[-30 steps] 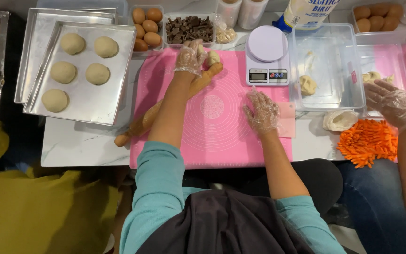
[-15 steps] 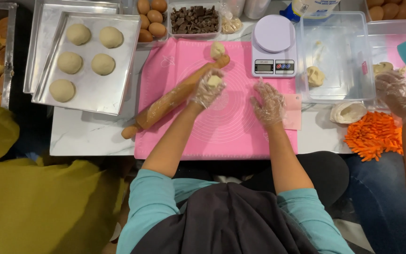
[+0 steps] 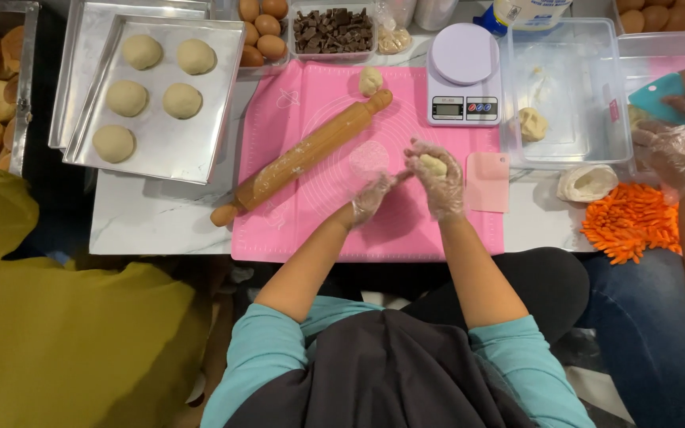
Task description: The person is shaping small pieces of dough into balls and flattening some with a rolling pin on a pink mat.
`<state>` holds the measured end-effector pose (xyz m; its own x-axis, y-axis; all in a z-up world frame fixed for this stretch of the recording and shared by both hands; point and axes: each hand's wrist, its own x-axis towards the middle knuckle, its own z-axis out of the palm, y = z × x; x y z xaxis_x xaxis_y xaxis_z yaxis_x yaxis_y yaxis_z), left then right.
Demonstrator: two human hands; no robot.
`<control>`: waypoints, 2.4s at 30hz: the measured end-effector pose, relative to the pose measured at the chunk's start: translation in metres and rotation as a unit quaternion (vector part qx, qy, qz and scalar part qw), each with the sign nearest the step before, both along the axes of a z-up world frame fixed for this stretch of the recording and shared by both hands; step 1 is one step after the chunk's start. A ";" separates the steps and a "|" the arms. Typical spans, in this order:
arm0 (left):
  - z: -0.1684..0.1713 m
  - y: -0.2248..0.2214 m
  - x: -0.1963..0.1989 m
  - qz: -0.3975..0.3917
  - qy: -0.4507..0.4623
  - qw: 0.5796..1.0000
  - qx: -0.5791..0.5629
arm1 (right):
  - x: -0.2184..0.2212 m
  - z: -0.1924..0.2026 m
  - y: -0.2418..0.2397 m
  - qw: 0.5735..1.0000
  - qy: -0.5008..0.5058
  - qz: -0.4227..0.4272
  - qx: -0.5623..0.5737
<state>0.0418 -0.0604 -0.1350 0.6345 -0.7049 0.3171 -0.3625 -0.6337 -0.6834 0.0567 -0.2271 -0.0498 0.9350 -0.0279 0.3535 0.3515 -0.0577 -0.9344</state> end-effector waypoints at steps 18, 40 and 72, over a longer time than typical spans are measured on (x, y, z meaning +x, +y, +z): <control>-0.020 0.053 0.044 0.169 0.357 0.861 -0.320 | 0.027 -0.092 -0.043 0.853 0.026 -0.008 -0.522; -0.105 0.060 0.076 0.082 0.271 0.862 -0.421 | -0.014 -0.127 0.009 0.897 -0.160 -0.044 -0.409; -0.134 0.050 0.100 0.107 0.304 0.847 -0.422 | -0.008 -0.058 0.009 0.901 -0.099 -0.034 -0.421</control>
